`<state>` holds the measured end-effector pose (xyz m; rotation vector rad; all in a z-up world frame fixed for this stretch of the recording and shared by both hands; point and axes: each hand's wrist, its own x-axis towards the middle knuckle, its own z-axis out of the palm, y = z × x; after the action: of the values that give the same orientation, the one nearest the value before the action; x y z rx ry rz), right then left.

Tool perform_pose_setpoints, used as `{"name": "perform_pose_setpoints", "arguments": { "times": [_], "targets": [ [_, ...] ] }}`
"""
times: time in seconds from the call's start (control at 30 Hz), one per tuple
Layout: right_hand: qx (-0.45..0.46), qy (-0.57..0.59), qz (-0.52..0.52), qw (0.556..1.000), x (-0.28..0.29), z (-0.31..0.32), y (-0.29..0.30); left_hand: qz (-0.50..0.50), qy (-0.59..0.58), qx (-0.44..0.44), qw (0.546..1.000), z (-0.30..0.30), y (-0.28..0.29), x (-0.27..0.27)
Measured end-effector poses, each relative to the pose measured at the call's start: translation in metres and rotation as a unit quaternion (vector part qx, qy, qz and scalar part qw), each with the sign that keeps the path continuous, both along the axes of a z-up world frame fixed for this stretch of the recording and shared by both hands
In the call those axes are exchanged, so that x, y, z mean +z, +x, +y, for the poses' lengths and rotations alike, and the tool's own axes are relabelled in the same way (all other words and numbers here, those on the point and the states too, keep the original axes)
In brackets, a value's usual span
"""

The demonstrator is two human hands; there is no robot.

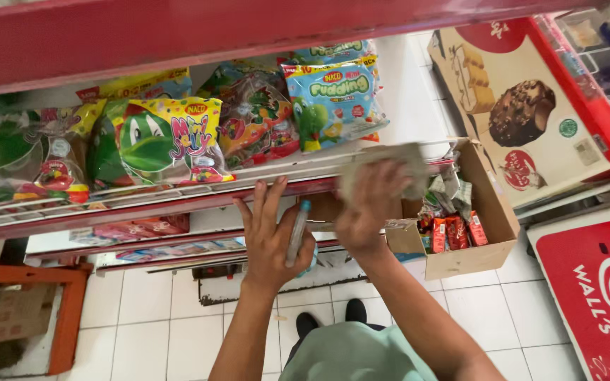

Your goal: The person restocks a convenience store by taking packaged snacks and drinks from cardboard boxes and placing them on metal shelves. They use a barcode scanner to scan items before arranging them and also wipe the shelf edges with a cloth and spray bottle.

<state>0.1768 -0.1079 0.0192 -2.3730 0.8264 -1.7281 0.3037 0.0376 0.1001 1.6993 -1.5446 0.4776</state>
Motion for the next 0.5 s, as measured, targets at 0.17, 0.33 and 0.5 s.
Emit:
{"name": "perform_pose_setpoints", "arguments": {
  "times": [0.17,0.33,0.5],
  "targets": [
    [0.056,-0.17,0.207,0.962,0.001,-0.014,-0.014,0.006,-0.008,0.008,1.0,-0.004,-0.003,-0.004],
    [0.036,-0.065,0.072,0.995,0.018,-0.048,-0.054,0.009,-0.028,0.015,0.999,-0.008,-0.007,-0.004],
    [0.046,-0.001,0.014,0.999,0.019,-0.007,-0.018,0.032,-0.019,0.008,0.999,-0.002,-0.007,-0.006]
  ]
}}
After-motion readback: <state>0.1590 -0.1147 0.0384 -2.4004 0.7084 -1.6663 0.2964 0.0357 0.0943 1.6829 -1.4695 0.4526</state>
